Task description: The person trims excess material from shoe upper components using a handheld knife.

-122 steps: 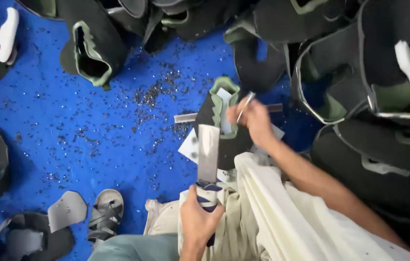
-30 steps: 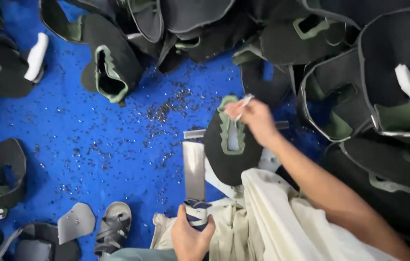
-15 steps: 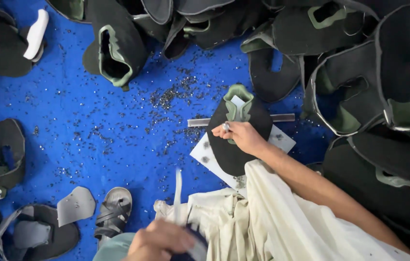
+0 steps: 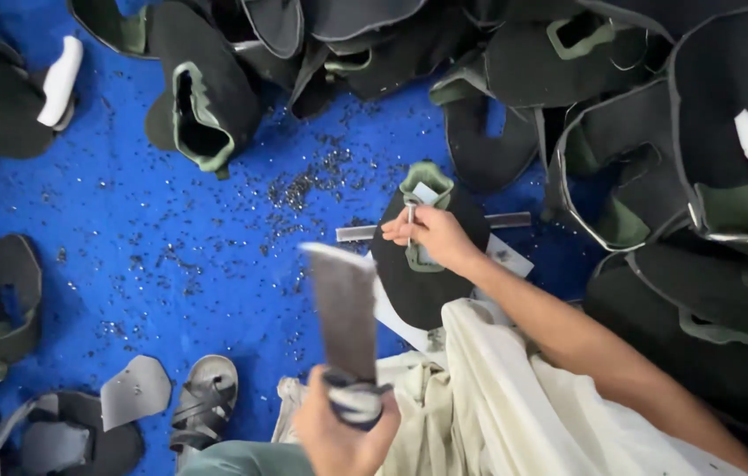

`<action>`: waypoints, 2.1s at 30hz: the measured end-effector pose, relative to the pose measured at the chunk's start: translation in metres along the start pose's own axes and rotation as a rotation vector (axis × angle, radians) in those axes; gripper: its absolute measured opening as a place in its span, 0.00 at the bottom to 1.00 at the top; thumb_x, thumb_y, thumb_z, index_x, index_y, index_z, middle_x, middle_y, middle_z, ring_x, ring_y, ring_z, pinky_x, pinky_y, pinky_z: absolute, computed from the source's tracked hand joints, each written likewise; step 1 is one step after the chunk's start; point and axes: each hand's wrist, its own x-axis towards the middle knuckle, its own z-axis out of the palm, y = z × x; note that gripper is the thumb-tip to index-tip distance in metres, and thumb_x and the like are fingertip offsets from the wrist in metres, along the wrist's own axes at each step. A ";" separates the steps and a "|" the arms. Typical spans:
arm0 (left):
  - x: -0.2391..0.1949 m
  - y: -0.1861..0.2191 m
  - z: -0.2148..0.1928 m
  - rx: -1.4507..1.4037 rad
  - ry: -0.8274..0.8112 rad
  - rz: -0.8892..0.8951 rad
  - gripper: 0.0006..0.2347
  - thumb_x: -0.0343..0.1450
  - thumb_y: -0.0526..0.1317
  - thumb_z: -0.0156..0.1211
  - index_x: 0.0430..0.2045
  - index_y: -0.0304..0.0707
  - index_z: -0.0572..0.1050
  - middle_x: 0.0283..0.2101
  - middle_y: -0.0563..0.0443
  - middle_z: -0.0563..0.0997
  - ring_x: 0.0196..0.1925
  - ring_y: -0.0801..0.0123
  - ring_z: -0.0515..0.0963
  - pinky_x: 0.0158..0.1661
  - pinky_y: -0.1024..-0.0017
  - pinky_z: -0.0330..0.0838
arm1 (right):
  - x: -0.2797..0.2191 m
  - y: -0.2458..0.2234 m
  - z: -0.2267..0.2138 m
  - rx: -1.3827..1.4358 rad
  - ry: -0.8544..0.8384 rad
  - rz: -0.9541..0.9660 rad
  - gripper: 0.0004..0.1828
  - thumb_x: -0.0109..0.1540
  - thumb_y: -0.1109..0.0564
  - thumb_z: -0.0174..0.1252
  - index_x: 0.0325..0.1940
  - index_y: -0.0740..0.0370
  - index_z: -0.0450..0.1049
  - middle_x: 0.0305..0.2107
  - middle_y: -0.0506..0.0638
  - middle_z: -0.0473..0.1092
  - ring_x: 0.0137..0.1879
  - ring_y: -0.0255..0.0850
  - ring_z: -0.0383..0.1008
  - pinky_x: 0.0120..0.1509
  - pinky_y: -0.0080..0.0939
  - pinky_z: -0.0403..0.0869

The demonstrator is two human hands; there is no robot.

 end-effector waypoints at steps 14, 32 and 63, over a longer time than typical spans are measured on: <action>0.015 -0.052 0.056 0.178 -0.124 -0.123 0.20 0.53 0.37 0.74 0.36 0.34 0.73 0.24 0.40 0.81 0.27 0.45 0.82 0.31 0.63 0.74 | -0.011 0.021 -0.008 -0.446 -0.115 -0.241 0.10 0.64 0.66 0.55 0.49 0.72 0.76 0.43 0.61 0.78 0.48 0.45 0.79 0.53 0.42 0.77; 0.030 -0.065 0.072 0.168 -0.090 0.028 0.19 0.53 0.39 0.77 0.31 0.32 0.74 0.25 0.43 0.82 0.28 0.53 0.83 0.29 0.67 0.73 | -0.015 0.006 -0.001 -0.649 -0.010 -0.426 0.13 0.65 0.67 0.54 0.53 0.69 0.77 0.48 0.58 0.79 0.54 0.44 0.81 0.58 0.40 0.78; 0.036 0.052 -0.049 -0.104 0.196 0.341 0.16 0.53 0.37 0.77 0.23 0.42 0.70 0.22 0.53 0.74 0.19 0.68 0.75 0.27 0.76 0.70 | 0.033 -0.023 -0.005 -0.268 0.152 -0.106 0.08 0.69 0.62 0.51 0.44 0.71 0.73 0.42 0.59 0.79 0.49 0.43 0.83 0.52 0.40 0.81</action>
